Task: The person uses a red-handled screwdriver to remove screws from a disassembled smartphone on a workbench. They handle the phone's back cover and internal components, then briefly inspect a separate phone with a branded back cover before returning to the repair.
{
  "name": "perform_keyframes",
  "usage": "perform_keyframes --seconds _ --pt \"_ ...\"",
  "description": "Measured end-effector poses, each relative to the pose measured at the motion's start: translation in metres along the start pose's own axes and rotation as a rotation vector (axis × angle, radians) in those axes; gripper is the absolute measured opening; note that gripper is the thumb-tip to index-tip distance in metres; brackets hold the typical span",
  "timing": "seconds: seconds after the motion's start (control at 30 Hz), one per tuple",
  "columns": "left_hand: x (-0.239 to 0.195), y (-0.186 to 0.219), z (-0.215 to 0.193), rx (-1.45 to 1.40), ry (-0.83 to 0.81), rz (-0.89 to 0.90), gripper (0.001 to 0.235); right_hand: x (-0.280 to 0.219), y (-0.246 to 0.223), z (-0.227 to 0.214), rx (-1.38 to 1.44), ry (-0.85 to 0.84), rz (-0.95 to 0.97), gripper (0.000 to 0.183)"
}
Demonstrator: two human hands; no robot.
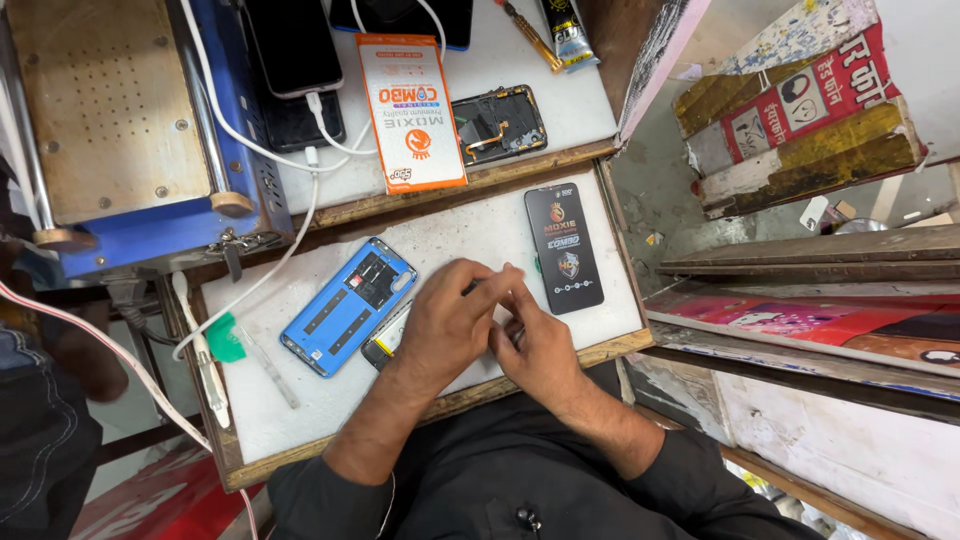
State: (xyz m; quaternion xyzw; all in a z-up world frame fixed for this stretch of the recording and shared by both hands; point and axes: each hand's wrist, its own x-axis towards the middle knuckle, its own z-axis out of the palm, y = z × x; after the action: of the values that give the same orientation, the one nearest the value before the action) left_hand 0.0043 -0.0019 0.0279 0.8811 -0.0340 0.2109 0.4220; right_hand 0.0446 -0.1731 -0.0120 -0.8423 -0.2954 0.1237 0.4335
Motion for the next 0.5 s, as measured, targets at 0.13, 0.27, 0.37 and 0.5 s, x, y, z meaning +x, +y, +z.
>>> perform_keyframes --seconds 0.13,0.27,0.37,0.5 --pt "-0.003 -0.004 0.006 0.0 0.025 0.114 0.056 -0.001 -0.003 -0.002 -0.043 -0.031 0.084 0.069" --pt "-0.005 -0.006 0.01 0.014 0.031 0.113 0.056 0.002 -0.008 -0.003 -0.023 -0.028 0.107 0.075" --pt "-0.012 -0.008 0.011 0.056 0.091 0.187 0.061 0.0 -0.008 -0.003 0.0 -0.057 0.16 0.074" --pt "-0.045 -0.014 -0.005 -0.162 0.341 0.009 0.054 -0.004 0.008 -0.023 0.38 -0.043 0.061 0.076"
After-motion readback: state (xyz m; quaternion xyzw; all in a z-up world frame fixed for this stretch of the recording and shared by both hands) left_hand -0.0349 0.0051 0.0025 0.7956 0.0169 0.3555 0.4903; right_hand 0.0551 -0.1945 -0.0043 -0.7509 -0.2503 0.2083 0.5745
